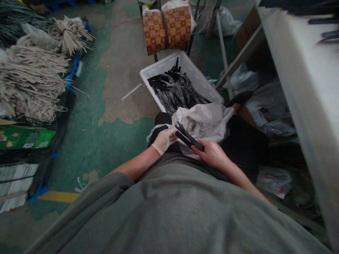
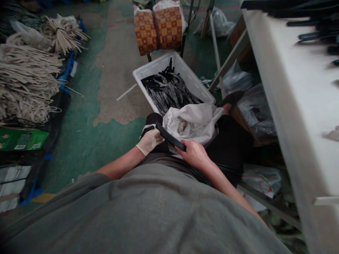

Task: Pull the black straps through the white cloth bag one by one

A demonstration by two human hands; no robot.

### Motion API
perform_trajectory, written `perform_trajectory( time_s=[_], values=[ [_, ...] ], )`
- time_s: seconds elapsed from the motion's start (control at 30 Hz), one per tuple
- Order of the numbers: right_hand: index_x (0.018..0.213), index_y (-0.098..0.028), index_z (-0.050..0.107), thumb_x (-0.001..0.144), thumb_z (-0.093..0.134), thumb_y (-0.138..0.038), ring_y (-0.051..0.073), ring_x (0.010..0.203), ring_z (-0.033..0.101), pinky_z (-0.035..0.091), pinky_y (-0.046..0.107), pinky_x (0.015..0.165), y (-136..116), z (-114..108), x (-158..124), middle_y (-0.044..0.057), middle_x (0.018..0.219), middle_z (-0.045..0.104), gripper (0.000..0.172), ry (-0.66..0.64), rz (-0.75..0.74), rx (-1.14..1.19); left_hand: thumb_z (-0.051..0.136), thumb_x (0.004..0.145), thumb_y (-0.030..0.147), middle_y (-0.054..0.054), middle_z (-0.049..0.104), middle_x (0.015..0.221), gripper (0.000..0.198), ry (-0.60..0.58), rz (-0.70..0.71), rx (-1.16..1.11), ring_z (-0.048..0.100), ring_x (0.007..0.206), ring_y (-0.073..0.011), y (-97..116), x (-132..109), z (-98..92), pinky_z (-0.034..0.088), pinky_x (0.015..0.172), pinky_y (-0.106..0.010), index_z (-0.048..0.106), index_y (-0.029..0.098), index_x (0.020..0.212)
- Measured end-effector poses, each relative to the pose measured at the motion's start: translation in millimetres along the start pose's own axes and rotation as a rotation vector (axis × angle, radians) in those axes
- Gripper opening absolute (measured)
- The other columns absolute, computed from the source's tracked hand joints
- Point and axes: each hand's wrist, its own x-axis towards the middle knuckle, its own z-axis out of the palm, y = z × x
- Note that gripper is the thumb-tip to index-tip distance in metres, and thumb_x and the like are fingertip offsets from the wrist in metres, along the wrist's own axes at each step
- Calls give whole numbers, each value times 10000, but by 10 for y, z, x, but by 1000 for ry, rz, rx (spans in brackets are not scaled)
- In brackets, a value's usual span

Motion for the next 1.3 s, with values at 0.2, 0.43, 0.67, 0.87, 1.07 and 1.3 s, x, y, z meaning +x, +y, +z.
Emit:
perform_trajectory(
  time_s=[0.2,0.43,0.67,0.87,1.07,1.3],
  values=[
    [804,-191,637,900,501,-377,162,573,584,302,252,540,-57,-22,58,31,611,653,249,-16,7,-43,873,545,367,-3,668,728,377,-29,101,-8,611,647,-112,16,-66,-43,474,690,-255,624,160,739],
    [786,-187,618,889,499,-371,166,568,586,315,254,537,-68,-21,72,29,595,650,242,11,57,-1,867,572,270,15,669,723,327,16,131,-87,626,678,-101,36,-91,-7,476,718,-242,635,163,776],
    [743,-200,588,889,490,-374,167,564,602,341,249,552,-84,-18,52,2,540,628,248,-63,-18,60,841,616,280,10,663,755,306,-11,78,-89,615,675,-109,2,-61,-23,459,708,-251,614,174,790],
    [753,-197,600,894,485,-393,177,559,624,374,251,558,-82,-14,95,5,521,630,267,-81,29,129,862,581,303,10,656,756,339,-12,155,-79,611,709,-116,5,-71,-14,442,730,-253,635,173,796],
    [758,-194,604,894,494,-381,183,562,643,397,250,567,-51,-10,110,5,516,637,257,-62,20,110,888,550,308,4,667,811,386,4,167,-109,606,710,-107,-31,-112,-17,464,735,-262,660,169,829],
    [763,-180,594,896,495,-393,163,524,634,420,245,535,-201,-28,293,29,635,687,270,-64,-14,187,892,575,278,-30,678,755,363,-108,-53,-65,633,653,-126,-170,-167,83,478,680,-261,651,143,811]
  ],
)
